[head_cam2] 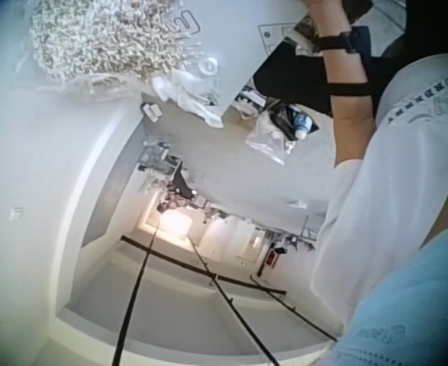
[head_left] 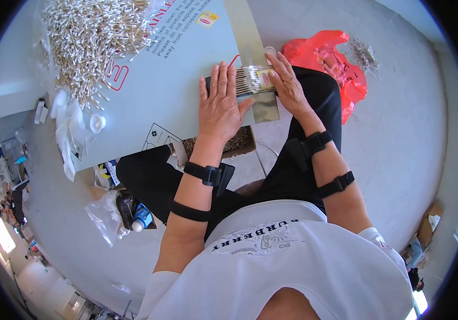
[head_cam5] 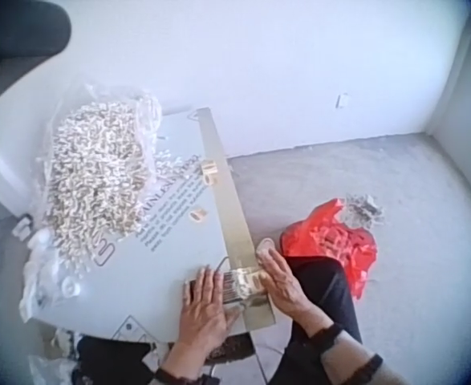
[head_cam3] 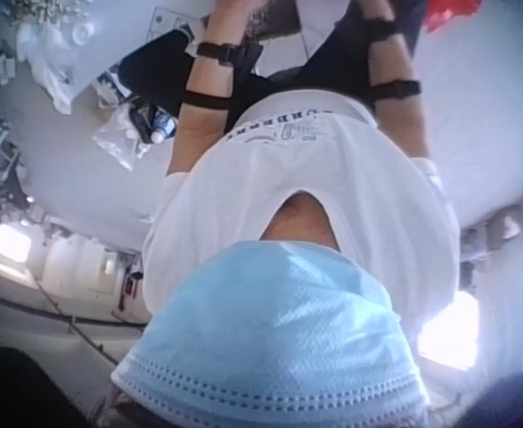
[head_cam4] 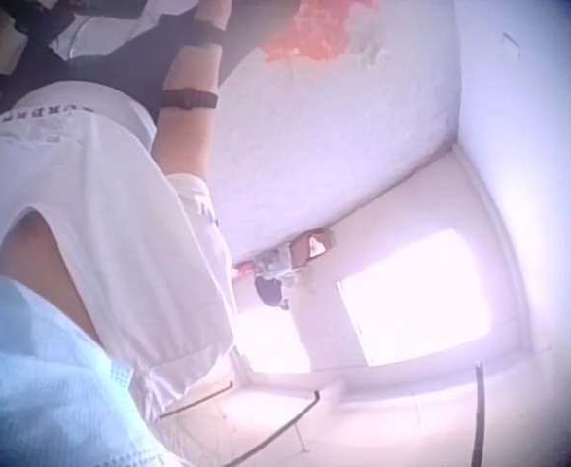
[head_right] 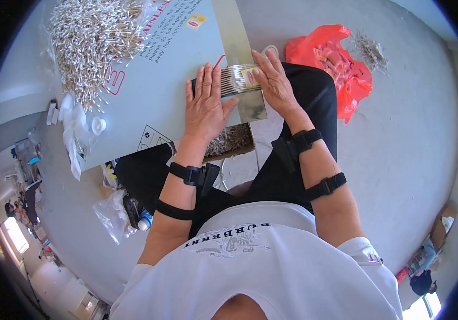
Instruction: Packaging bundles of cotton swabs into small plastic bags for distribution.
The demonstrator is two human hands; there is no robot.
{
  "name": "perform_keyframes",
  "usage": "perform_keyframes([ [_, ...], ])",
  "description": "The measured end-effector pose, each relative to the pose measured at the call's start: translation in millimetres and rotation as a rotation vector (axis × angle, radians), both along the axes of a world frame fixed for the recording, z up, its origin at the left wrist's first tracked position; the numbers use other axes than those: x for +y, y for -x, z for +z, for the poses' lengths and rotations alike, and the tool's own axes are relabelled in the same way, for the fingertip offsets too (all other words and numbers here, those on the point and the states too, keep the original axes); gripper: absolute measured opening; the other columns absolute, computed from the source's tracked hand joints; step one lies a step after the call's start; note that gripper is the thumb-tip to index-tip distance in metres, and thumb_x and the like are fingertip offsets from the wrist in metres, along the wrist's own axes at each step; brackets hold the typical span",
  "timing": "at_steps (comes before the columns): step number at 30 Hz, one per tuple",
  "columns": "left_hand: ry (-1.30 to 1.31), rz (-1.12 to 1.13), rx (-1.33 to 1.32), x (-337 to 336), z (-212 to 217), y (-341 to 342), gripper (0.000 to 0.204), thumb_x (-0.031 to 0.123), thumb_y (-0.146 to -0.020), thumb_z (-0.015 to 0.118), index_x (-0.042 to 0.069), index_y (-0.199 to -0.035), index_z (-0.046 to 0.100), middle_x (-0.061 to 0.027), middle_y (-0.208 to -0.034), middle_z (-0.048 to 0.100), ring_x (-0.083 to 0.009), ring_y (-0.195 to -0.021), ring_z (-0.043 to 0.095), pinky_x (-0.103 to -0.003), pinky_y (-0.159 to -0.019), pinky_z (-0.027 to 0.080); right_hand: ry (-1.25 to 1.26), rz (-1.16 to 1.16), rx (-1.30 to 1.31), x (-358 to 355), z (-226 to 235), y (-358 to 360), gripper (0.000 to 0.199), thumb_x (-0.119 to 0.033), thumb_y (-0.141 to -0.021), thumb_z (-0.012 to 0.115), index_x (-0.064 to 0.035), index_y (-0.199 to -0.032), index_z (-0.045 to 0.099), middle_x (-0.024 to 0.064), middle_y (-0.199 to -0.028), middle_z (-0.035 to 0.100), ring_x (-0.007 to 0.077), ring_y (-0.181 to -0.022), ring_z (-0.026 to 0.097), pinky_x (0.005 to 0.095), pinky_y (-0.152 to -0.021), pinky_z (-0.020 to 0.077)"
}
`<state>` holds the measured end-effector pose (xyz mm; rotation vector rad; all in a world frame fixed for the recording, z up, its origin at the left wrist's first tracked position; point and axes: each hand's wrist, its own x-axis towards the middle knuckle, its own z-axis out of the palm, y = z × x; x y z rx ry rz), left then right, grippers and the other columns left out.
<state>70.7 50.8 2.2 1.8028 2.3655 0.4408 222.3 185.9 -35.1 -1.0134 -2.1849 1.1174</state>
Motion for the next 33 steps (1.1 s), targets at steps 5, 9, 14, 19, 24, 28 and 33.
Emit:
perform_keyframes([
  [5,0.011,-0.013,-0.013,6.6,0.8,-9.7,0.081,0.047,-0.09,0.056,0.006,-0.151,0.022,-0.0133,-0.158,0.019,-0.0289,-0.146,0.017,-0.051,-0.117,0.012,0.029,-0.012,0.007,-0.3,-2.0,1.9,0.044,-0.034,-0.1,0.046,-0.0181,-0.142,0.045,0.0218,-0.148,0.034,0.0371,-0.139,0.031,0.0389,-0.112,0.029],
  [9,-0.046,-0.02,-0.039,12.6,-2.6,-15.7,0.079,0.046,-0.091,0.055,0.005,-0.15,0.023,-0.0157,-0.157,0.021,-0.0305,-0.145,0.019,-0.051,-0.117,0.012,0.038,-0.005,-0.004,1.5,-2.2,2.0,0.044,-0.032,-0.1,0.047,-0.0168,-0.142,0.045,0.0215,-0.148,0.033,0.0337,-0.139,0.031,0.0379,-0.109,0.0329],
  [14,-0.526,0.218,-0.58,14.8,-8.7,0.3,0.056,0.025,-0.099,0.047,0.0,-0.146,0.029,-0.0213,-0.151,0.029,-0.034,-0.141,0.027,-0.043,-0.115,0.022,0.695,-0.485,0.6,2.6,10.1,8.4,0.051,-0.029,-0.094,0.062,-0.0015,-0.135,0.049,0.0103,-0.12,0.059,0.019,-0.11,0.058,0.0282,-0.091,0.0473],
  [19,-0.578,0.202,-0.665,33.9,-7.6,-13.2,0.044,0.023,-0.103,0.039,-0.001,-0.139,0.042,-0.0198,-0.143,0.042,-0.0328,-0.133,0.04,-0.039,-0.111,0.03,0.891,-0.509,0.785,-2.9,-4.5,19.6,0.024,-0.025,-0.09,0.068,-0.002,-0.097,0.068,0.0018,-0.087,0.065,0.0102,-0.077,0.062,0.0255,-0.069,0.052],
  [24,-0.627,0.269,-0.745,39.5,-9.8,-24.0,0.046,0.027,-0.103,0.038,-0.003,-0.139,0.04,-0.0201,-0.142,0.043,-0.0318,-0.132,0.04,-0.039,-0.111,0.03,0.798,-0.534,0.753,-6.1,-10.6,23.4,0.02,-0.021,-0.091,0.066,-0.0012,-0.094,0.067,0.0025,-0.087,0.065,0.0116,-0.075,0.063,0.0268,-0.07,0.0526],
  [28,-0.685,0.321,-0.806,41.9,-12.2,-25.6,0.048,0.029,-0.104,0.037,-0.005,-0.139,0.039,-0.0202,-0.142,0.042,-0.0299,-0.132,0.04,-0.038,-0.111,0.031,1.018,-0.48,0.891,-2.3,-9.1,18.2,0.023,-0.024,-0.094,0.062,-0.0017,-0.1,0.065,0.0026,-0.086,0.065,0.0134,-0.075,0.063,0.0272,-0.069,0.0528],
  [33,-0.737,0.375,-0.949,41.5,-12.2,-26.2,0.049,0.029,-0.104,0.036,-0.006,-0.138,0.04,-0.0197,-0.141,0.043,-0.0278,-0.131,0.041,-0.038,-0.11,0.031,1.112,-0.484,0.848,-3.4,2.2,17.3,0.024,-0.026,-0.095,0.06,-0.0033,-0.102,0.063,0.0016,-0.085,0.063,0.0127,-0.072,0.063,0.0256,-0.067,0.0518],
])
